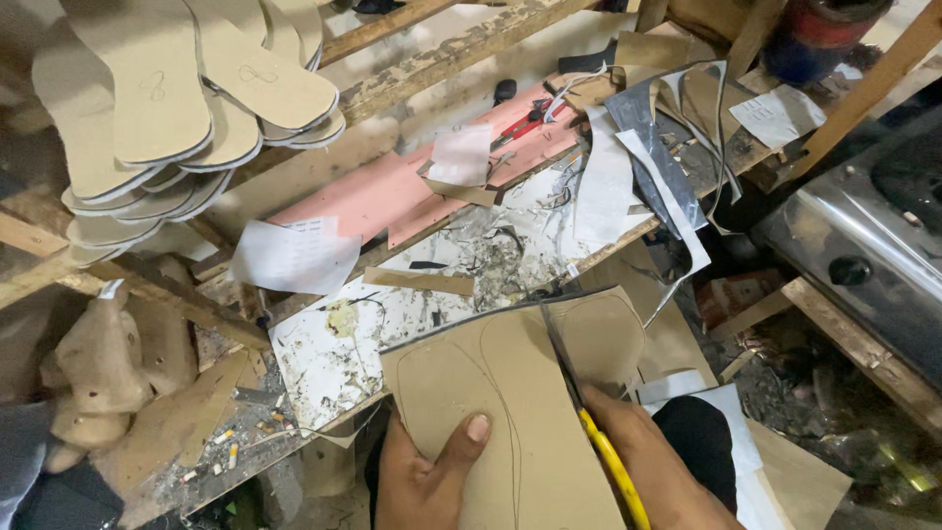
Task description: The person cuts insole shapes out of sheets of insole board using large yellow-handled shears, trimming along drawn outlines and turning each piece to cut around the curves. Cut insoles are set on a pile beside the work area, and scrap pieces fall to the floor.
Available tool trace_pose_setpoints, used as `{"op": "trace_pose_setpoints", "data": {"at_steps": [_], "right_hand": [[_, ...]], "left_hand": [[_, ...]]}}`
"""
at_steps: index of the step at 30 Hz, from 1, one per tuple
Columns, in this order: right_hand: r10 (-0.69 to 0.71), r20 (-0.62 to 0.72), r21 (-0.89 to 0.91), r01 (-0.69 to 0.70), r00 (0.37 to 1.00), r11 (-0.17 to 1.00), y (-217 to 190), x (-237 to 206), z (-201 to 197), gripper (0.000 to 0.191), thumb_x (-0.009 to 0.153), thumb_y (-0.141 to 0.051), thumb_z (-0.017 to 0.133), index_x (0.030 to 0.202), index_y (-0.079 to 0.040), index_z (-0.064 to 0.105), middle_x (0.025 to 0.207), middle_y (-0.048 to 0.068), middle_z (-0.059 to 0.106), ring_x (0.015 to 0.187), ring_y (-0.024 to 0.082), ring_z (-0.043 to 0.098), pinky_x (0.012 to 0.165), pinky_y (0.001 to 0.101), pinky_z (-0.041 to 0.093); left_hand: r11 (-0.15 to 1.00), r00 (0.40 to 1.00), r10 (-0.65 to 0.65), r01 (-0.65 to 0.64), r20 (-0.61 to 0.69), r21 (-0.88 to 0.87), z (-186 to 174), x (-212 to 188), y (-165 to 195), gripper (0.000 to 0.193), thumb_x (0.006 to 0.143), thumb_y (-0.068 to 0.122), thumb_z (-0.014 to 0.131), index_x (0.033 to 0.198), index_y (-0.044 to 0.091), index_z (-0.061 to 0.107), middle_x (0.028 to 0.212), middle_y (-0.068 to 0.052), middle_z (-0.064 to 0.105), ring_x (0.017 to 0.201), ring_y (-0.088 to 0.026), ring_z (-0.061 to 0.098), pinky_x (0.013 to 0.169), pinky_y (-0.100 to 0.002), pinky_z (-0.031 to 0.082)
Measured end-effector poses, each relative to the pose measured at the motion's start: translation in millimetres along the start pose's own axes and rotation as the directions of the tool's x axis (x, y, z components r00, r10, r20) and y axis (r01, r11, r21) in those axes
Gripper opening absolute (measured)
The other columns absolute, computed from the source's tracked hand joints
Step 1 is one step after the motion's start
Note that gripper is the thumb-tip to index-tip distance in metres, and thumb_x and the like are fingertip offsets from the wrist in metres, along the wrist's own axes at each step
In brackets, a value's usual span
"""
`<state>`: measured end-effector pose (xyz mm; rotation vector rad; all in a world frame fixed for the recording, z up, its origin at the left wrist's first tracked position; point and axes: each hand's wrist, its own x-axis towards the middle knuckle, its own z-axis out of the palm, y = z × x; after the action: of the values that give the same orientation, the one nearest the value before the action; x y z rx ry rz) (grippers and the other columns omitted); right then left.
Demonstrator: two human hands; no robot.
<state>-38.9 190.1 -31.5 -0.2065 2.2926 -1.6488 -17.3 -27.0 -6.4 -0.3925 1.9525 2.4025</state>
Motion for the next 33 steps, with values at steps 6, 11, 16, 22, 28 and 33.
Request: {"op": "trace_pose_setpoints", "data": {"at_steps": [6, 11, 16, 22, 28, 33], "right_hand": [[-0.129, -0.037, -0.123, 0.123, 0.991, 0.985, -19, 11, -4, 0.023, 0.089, -0.013, 0.065, 0.109, -0.003, 0.066, 0.092, 0.018, 0.078, 0.087, 0.038, 0.074, 0.071, 0.0396, 0.058], [-0.195, 0.029, -0.141, 0.197, 0.980, 0.970, -23, 9, -17, 0.030, 0.086, -0.009, 0.065, 0.116, -0.006, 0.063, 0.089, 0.017, 0.077, 0.084, 0.038, 0.073, 0.069, 0.0397, 0.057], [-0.189, 0.004, -0.290, 0.182, 0.982, 0.940, -24, 4, -27, 0.028, 0.085, -0.014, 0.068, 0.112, -0.008, 0.064, 0.085, 0.014, 0.073, 0.079, 0.036, 0.068, 0.068, 0.0418, 0.052], [-0.098, 0.019, -0.360, 0.098, 0.995, 0.928, -34, -2, -41, 0.027, 0.088, -0.024, 0.069, 0.111, -0.011, 0.067, 0.086, 0.013, 0.072, 0.081, 0.033, 0.067, 0.073, 0.0425, 0.051], [-0.022, 0.054, -0.506, 0.047, 0.998, 0.861, -50, -7, -58, 0.026, 0.087, -0.034, 0.072, 0.096, -0.010, 0.068, 0.080, 0.013, 0.070, 0.081, 0.033, 0.067, 0.072, 0.0425, 0.052], [-0.002, 0.045, -0.489, 0.024, 0.999, 0.872, -52, -15, -71, 0.029, 0.087, -0.036, 0.073, 0.103, -0.012, 0.068, 0.086, 0.012, 0.070, 0.081, 0.032, 0.066, 0.071, 0.0439, 0.051]], "left_hand": [[0.993, 0.991, 0.117, -0.118, 0.057, 0.004, -5, 11, 2, 0.062, 0.086, 0.016, 0.074, 0.142, 0.001, 0.050, 0.125, -0.017, 0.072, 0.111, -0.022, 0.070, 0.094, -0.036, 0.056], [0.987, 0.989, 0.122, -0.130, 0.086, 0.091, -8, 12, 6, 0.060, 0.087, 0.016, 0.074, 0.140, 0.000, 0.051, 0.125, -0.016, 0.072, 0.111, -0.021, 0.070, 0.094, -0.035, 0.056], [0.974, 0.970, 0.173, -0.194, 0.171, 0.118, -13, 17, 17, 0.062, 0.088, 0.015, 0.073, 0.142, -0.001, 0.048, 0.127, -0.016, 0.072, 0.113, -0.022, 0.069, 0.095, -0.035, 0.056], [0.984, 0.984, 0.082, -0.105, 0.161, 0.143, -12, 17, 26, 0.073, 0.082, 0.015, 0.075, 0.147, 0.004, 0.045, 0.126, -0.014, 0.071, 0.112, -0.021, 0.070, 0.093, -0.036, 0.058], [0.974, 0.949, 0.127, -0.175, 0.290, 0.147, -18, 20, 40, 0.066, 0.087, 0.016, 0.074, 0.144, 0.001, 0.045, 0.128, -0.014, 0.070, 0.115, -0.020, 0.069, 0.096, -0.036, 0.057], [0.988, 0.946, 0.025, -0.073, 0.324, 0.139, -16, 22, 58, 0.065, 0.085, 0.017, 0.075, 0.142, 0.002, 0.048, 0.125, -0.013, 0.072, 0.112, -0.020, 0.070, 0.093, -0.037, 0.059]]}}
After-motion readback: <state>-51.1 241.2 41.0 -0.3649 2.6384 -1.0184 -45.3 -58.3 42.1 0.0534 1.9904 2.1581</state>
